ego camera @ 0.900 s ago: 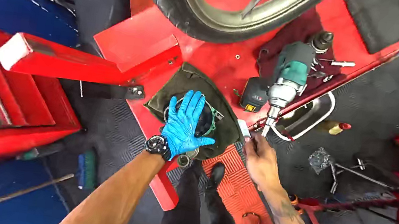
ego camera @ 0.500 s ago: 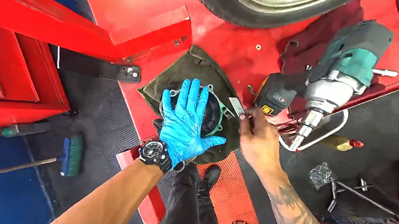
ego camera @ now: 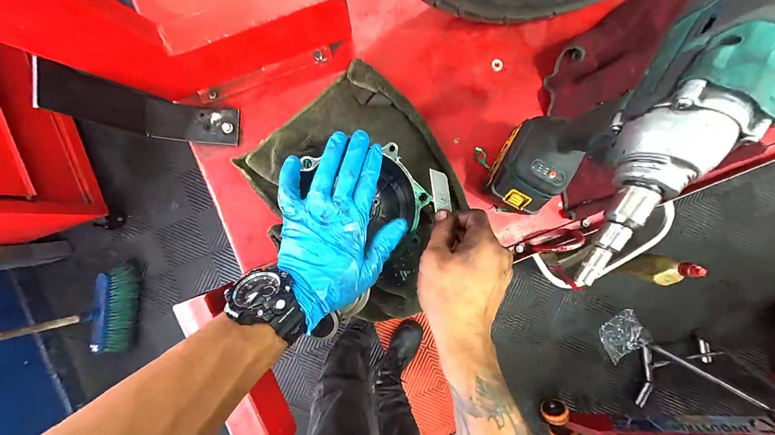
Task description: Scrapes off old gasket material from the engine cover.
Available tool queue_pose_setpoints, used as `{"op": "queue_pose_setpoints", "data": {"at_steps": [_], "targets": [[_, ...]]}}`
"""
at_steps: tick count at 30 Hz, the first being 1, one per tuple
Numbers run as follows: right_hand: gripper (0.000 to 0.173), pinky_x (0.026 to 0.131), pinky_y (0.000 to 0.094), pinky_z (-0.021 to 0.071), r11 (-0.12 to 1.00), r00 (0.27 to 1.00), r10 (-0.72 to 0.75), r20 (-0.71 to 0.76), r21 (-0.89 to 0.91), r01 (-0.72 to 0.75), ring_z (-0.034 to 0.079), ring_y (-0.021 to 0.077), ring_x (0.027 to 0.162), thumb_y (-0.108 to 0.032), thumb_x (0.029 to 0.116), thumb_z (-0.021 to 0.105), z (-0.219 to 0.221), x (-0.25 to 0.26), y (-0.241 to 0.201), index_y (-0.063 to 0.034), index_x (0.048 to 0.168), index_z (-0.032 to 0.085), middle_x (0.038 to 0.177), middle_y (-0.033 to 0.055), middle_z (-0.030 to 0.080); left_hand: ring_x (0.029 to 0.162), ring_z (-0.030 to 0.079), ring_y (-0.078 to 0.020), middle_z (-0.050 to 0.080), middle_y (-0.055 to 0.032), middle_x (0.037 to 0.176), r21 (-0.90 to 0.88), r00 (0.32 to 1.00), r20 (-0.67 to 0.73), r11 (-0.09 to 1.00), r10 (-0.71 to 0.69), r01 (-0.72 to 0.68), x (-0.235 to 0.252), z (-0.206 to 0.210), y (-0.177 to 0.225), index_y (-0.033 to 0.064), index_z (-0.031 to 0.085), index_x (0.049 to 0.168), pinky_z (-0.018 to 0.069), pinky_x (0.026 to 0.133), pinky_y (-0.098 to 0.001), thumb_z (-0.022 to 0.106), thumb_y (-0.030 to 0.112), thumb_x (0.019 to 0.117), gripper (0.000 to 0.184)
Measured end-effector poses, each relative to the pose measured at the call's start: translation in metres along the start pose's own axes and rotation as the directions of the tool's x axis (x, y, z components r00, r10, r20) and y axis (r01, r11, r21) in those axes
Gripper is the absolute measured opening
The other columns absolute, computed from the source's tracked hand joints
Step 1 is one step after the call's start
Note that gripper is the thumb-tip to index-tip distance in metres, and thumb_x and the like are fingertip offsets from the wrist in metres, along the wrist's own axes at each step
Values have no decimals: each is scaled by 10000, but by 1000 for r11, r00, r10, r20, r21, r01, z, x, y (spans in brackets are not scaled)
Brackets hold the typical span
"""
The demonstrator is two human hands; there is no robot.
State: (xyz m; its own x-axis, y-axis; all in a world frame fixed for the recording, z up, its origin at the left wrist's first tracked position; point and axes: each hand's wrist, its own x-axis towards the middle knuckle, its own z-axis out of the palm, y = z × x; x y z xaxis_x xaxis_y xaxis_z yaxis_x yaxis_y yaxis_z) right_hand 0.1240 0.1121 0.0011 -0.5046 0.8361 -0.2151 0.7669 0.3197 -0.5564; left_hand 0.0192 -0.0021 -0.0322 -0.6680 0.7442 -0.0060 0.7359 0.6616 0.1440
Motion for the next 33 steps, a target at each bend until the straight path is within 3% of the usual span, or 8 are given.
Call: {"op": "queue_pose_setpoints", "data": {"at_steps": [3, 6, 13, 16, 19, 25, 29, 33], "targets": [[279, 484, 448, 471, 1000, 1000, 26, -11, -15, -26, 614, 231, 573, -364, 1070, 503, 5, -8, -5, -147, 959, 639, 627, 28, 585, 1569, 209, -237, 320, 12, 1672, -64, 997, -78, 998, -24, 19, 0, 5, -3, 193, 367, 1602, 108, 1223, -622, 275, 447, 1038, 626], [282, 536, 436, 478, 997, 998, 60, -25, -55, -62, 626, 198, 600, -364, 1051, 527, 11, -3, -7, -173, 885, 651, 611, -5, 587, 1559, 242, -216, 373, 37, 1646, -90, 990, -135, 996, -36, 24, 1, 9, -5, 225, 425, 1574, 126, 1237, -591, 270, 386, 1050, 570], [301, 552, 460, 485, 992, 998, 48, -49, -112, -53, 644, 233, 622, -372, 1060, 504, 14, -7, -12, -162, 911, 659, 620, 23, 602, 1554, 256, -222, 359, -3, 1654, -100, 985, -164, 994, -49, 32, 1, 9, -3, 186, 327, 1617, 114, 1236, -594, 272, 530, 1034, 679], [319, 479, 470, 483, 990, 1000, 26, -13, -136, -28, 631, 277, 586, -402, 1081, 457, 13, -22, -7, -153, 979, 627, 632, 58, 587, 1556, 253, -228, 348, -14, 1660, -103, 989, -138, 994, -42, 28, 0, 8, -2, 174, 306, 1623, 120, 1230, -600, 250, 542, 1028, 702], [319, 491, 484, 479, 995, 999, 15, 36, -103, -11, 625, 269, 583, -403, 1074, 482, 10, -20, -2, -163, 932, 637, 626, 57, 587, 1560, 241, -226, 335, -17, 1665, -113, 992, -120, 993, -42, 28, 1, 6, -3, 172, 290, 1628, 106, 1236, -600, 250, 594, 1008, 751], [335, 467, 450, 443, 978, 995, -86, 42, -187, 92, 597, 235, 555, -398, 1072, 490, -18, -2, 5, -180, 885, 661, 619, 27, 579, 1568, 211, -207, 311, 7, 1676, -115, 995, -91, 993, -35, 25, -1, 5, -2, 173, 290, 1629, 114, 1240, -574, 279, 530, 1022, 704], [313, 466, 448, 453, 936, 974, -226, 18, -271, 223, 629, 244, 589, -363, 1075, 478, -11, 4, 12, -169, 898, 648, 657, 39, 603, 1550, 268, -221, 379, 2, 1644, -107, 991, -124, 994, -38, 25, 1, 6, -3, 186, 363, 1602, 130, 1231, -588, 303, 540, 1018, 685], [325, 468, 439, 464, 942, 967, -254, -26, -236, 241, 621, 230, 581, -365, 1080, 475, -3, 1, 19, -153, 899, 642, 650, 36, 592, 1550, 268, -225, 378, -5, 1644, -99, 990, -136, 995, -23, 10, 1, 5, -3, 182, 368, 1599, 127, 1228, -590, 283, 537, 1027, 678]]}}
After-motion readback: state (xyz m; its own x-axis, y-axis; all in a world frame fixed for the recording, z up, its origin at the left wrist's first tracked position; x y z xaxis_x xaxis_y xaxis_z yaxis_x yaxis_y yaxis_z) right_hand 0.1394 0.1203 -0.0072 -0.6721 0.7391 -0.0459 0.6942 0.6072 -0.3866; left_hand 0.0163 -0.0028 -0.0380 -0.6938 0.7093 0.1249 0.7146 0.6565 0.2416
